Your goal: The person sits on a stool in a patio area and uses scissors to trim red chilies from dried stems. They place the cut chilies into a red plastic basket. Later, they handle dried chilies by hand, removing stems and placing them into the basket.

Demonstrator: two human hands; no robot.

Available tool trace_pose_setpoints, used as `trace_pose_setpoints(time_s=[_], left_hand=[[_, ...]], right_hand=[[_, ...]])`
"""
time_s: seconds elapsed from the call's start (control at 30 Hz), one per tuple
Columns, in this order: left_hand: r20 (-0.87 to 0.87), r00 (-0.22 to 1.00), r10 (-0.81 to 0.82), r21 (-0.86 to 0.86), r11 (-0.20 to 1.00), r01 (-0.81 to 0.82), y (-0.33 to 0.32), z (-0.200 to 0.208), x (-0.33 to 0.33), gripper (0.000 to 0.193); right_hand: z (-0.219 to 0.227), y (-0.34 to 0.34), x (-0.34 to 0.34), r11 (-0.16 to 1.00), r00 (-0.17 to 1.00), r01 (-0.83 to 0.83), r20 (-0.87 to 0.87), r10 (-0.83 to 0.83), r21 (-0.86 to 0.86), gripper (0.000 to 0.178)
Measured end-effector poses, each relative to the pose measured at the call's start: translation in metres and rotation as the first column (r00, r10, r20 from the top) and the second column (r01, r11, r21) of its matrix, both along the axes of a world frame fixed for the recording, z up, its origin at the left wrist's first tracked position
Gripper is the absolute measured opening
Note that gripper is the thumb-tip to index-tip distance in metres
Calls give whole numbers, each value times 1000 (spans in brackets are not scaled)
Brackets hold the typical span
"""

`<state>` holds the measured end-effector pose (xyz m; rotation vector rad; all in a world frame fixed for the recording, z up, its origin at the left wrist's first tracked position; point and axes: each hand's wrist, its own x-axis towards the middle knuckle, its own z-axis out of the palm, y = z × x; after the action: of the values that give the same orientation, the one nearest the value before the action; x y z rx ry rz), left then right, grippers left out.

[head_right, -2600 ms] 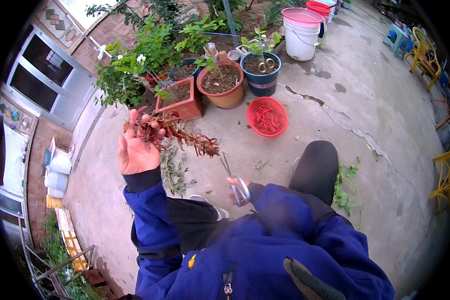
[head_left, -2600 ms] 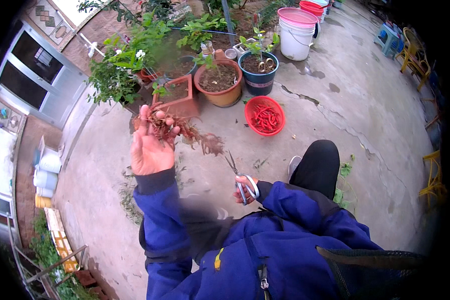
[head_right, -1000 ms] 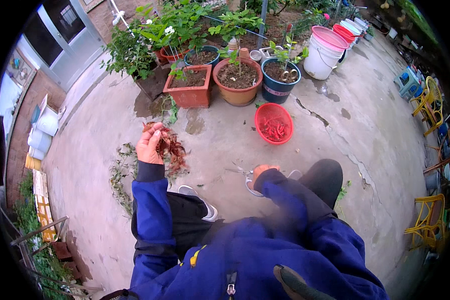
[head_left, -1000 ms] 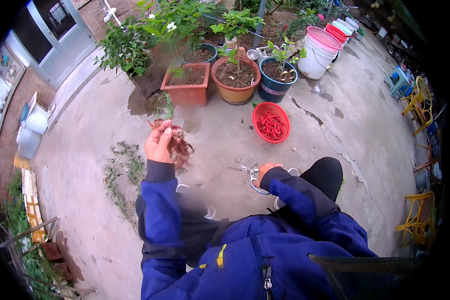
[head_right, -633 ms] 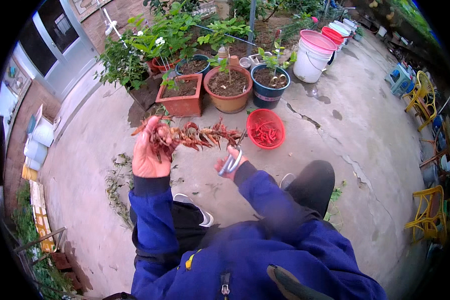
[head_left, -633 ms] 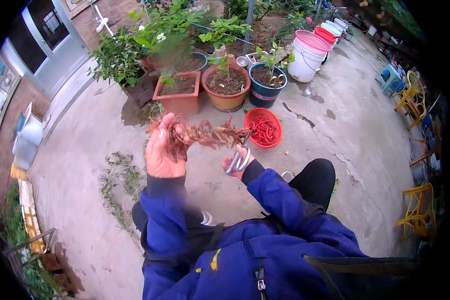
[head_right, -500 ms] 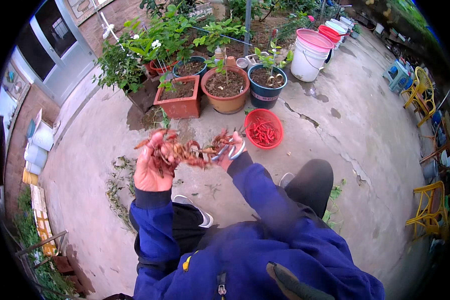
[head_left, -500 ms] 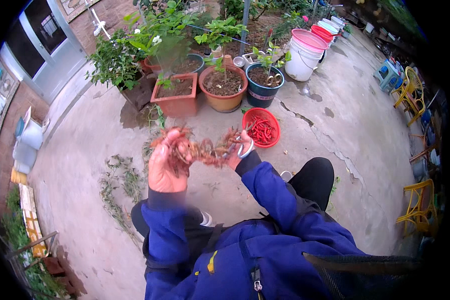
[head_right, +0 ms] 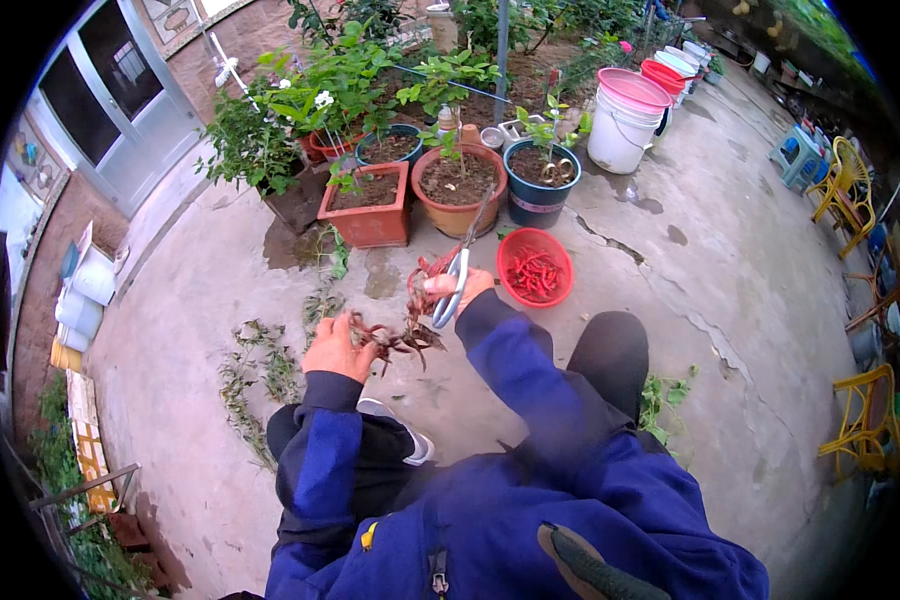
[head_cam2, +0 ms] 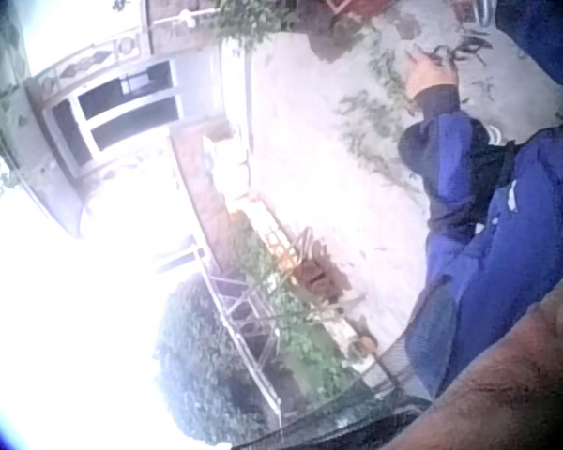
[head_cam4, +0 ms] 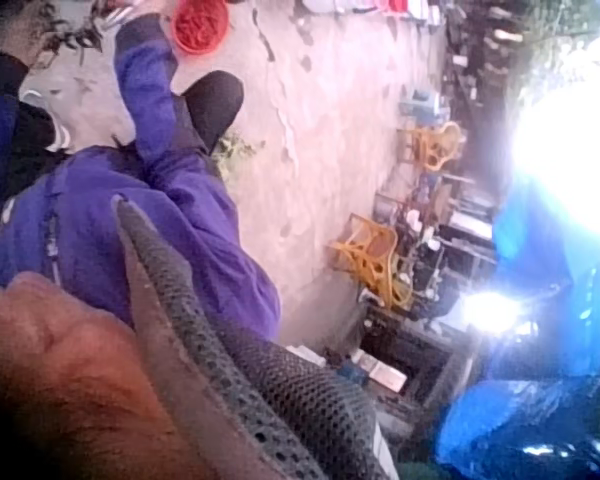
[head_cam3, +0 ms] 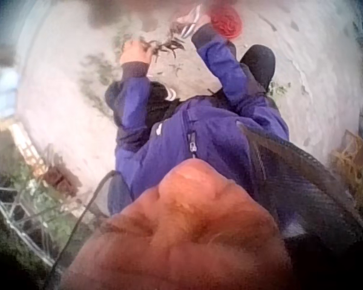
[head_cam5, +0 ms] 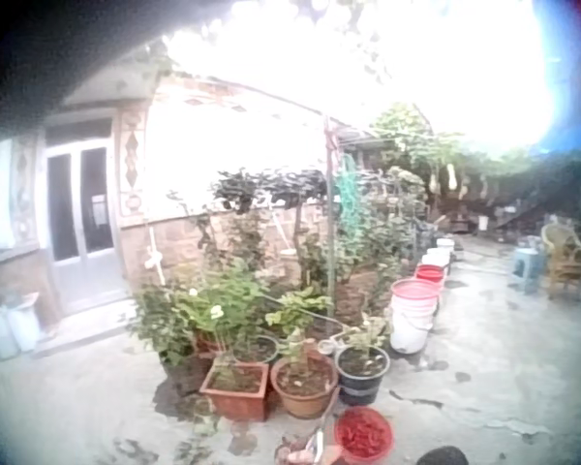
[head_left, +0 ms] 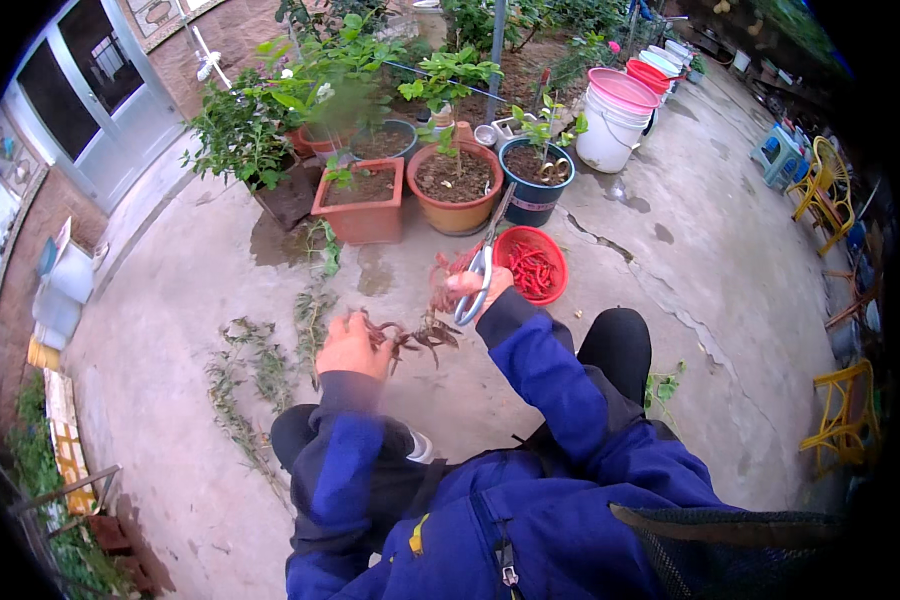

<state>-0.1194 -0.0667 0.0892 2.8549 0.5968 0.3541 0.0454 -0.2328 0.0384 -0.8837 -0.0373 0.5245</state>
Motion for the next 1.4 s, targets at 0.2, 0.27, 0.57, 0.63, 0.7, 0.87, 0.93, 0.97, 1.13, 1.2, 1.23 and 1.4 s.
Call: trace_pose_setpoints(time_s=[0.2, 0.27, 0.57, 0.63, 0.7, 0.87, 0.93, 0.97, 1.13, 1.2, 1.23, 1.4], left_hand=[[588, 798, -128, -808, -66, 585, -21, -41, 24, 45], [596, 801, -57, -803, -55, 594, -26, -49, 23, 36], [440, 884, 159, -893, -28, 449, -30, -66, 18, 16], [479, 860, 174, -871, -27, 491, -30, -72, 20, 14], [504, 843, 188, -859, 5, 513, -29, -75, 22, 12], [504, 817, 279, -816, -157, 557, -31, -69, 24, 11], [489, 812, 320, -795, -220, 565, -34, -56, 26, 10], [531, 795, 294, -765, -236, 598, -29, -54, 27, 8], [492, 809, 323, -804, -187, 564, -14, -42, 28, 9], [480, 806, 346, -780, -252, 573, 0, -43, 29, 9], [455, 812, 367, -787, -261, 559, 8, -49, 32, 11], [364, 888, 280, -838, -319, 444, 30, -43, 34, 21]], right_hand=[[3, 25, -36, 996, 995, -46, 89, 39, 78, 27], [13, 24, -46, 999, 996, -50, 78, 49, 3, 20], [-10, -3, -36, 979, 990, -132, 32, 138, -158, 30], [-9, -7, -37, 985, 988, -157, -16, 156, -78, 28], [-5, -11, -38, 989, 993, -121, -20, 120, -83, 21], [3, -26, -31, 970, 998, -54, 14, 58, -236, 17], [2, -33, -31, 974, 1000, 2, -22, -7, -226, 18], [-2, -35, -30, 967, 1000, 20, -14, -24, -253, 19], [-10, -60, -28, 924, 980, -158, 56, 189, -348, 20], [-6, -69, -33, 921, 959, -251, 51, 278, -298, 20], [-8, -74, -36, 918, 950, -292, 29, 311, -267, 21], [-12, -79, -59, 855, 880, -466, -21, 474, -225, 37]])
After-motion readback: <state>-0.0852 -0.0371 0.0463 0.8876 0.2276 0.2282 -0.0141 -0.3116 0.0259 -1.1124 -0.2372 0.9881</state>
